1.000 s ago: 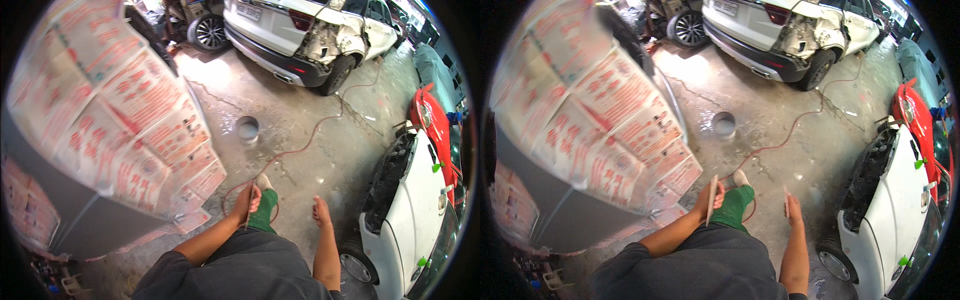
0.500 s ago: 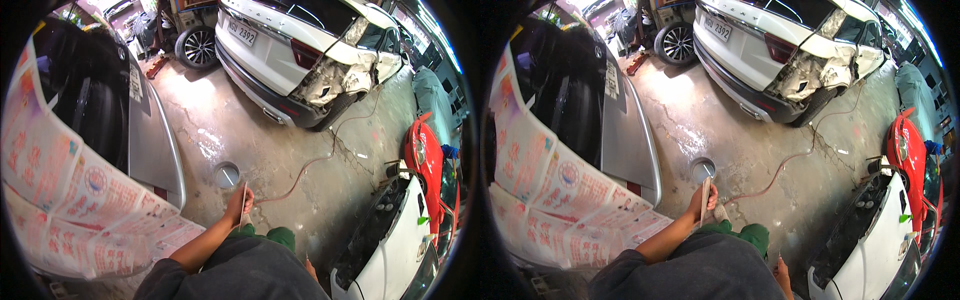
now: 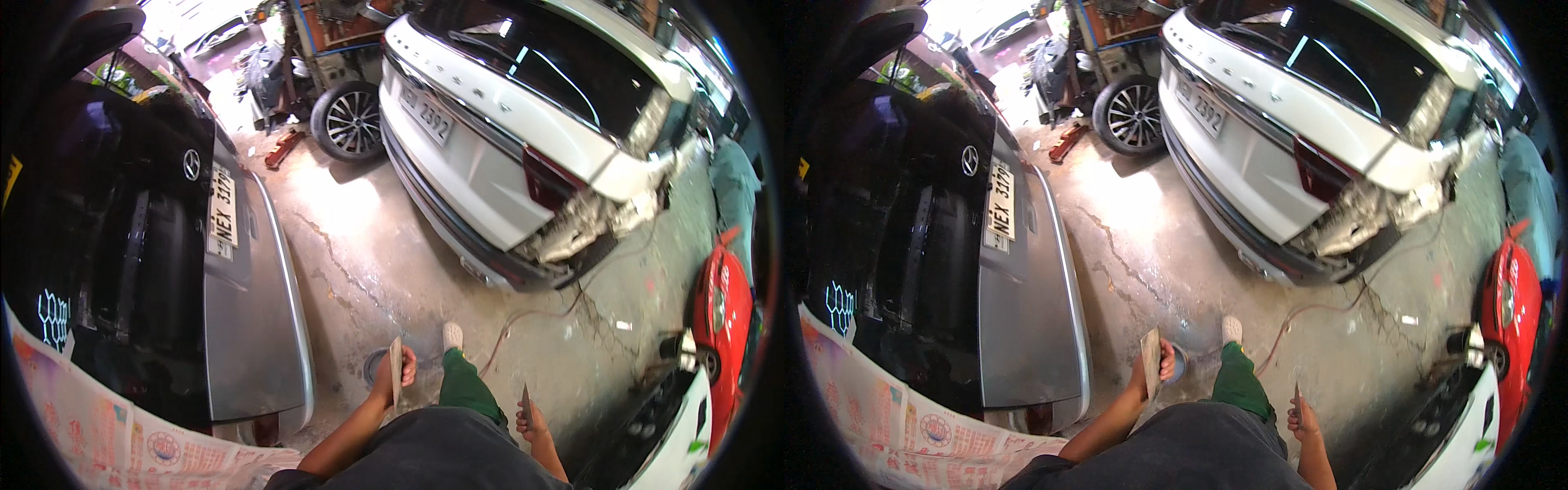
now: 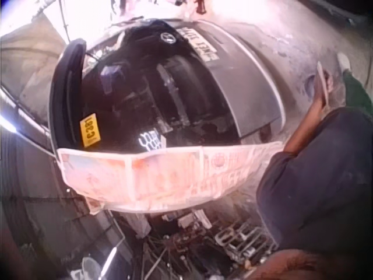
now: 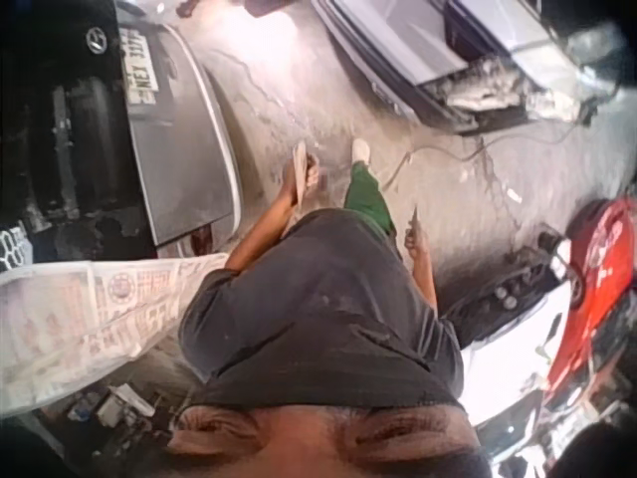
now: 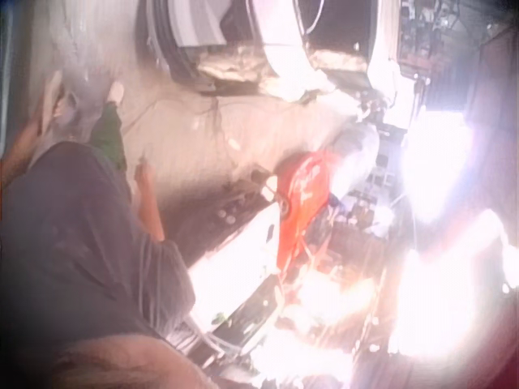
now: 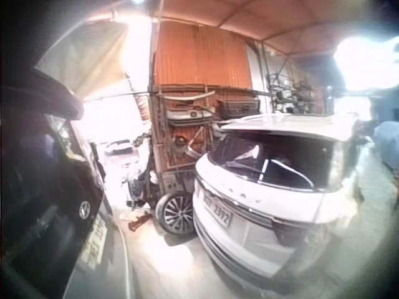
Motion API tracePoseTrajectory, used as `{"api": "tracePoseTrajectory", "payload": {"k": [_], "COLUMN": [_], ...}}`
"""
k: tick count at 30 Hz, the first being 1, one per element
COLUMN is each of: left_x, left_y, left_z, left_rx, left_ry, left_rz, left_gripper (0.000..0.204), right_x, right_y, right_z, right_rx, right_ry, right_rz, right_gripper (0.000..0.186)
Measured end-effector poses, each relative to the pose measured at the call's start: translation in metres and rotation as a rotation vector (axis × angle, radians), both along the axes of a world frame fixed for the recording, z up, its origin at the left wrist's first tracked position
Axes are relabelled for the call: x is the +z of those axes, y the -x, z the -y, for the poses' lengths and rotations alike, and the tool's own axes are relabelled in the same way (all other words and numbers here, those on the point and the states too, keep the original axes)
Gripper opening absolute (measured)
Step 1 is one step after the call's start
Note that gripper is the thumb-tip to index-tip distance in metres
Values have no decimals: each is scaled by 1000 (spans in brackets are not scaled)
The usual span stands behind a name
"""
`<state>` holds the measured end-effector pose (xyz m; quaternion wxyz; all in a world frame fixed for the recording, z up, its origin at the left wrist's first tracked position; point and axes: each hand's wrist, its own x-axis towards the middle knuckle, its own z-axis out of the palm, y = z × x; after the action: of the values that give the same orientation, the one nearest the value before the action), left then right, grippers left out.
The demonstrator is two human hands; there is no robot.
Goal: The person prepares a sanding block by dipping it in water and then sands a grey car door propped against a wall. They work on the door's surface and edges, occasionally switching between two sanding blocks, before standing up and walking through the garage.
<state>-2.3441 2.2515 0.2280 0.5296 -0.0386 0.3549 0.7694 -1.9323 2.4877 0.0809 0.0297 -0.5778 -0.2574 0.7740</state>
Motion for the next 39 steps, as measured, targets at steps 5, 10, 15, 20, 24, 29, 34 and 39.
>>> {"api": "tracePoseTrajectory", "payload": {"k": [5, 10, 15, 20, 24, 29, 34, 39], "left_x": [29, 51, 8, -25, -18, 31, 63, 56], "left_y": [97, 167, 239, 346, 479, 662, 810, 942], "left_z": [-65, -96, -89, -95, -96, -103, -124, -152], "left_rx": [187, 435, 621, 818, 867, 802, 680, 623], "left_ry": [124, 175, 234, 192, 212, 329, 299, 375], "left_rz": [-62, -79, -39, 26, -36, -213, -262, -340], "left_gripper": [32, 32, 37, 45, 47, 53, 55, 56], "right_x": [52, 115, 151, 154, 174, 180, 166, 139], "right_y": [197, 408, 601, 777, 912, 1059, 1167, 1273], "right_z": [-139, -210, -225, -211, -201, -209, -232, -261], "right_rx": [307, 599, 873, 1112, 1130, 975, 784, 713], "right_ry": [-108, -122, -132, -168, -86, 53, 90, 133], "right_rz": [-149, -294, -330, -358, -385, -410, -391, -311], "right_gripper": [43, 38, 35, 34, 35, 33, 39, 40]}}
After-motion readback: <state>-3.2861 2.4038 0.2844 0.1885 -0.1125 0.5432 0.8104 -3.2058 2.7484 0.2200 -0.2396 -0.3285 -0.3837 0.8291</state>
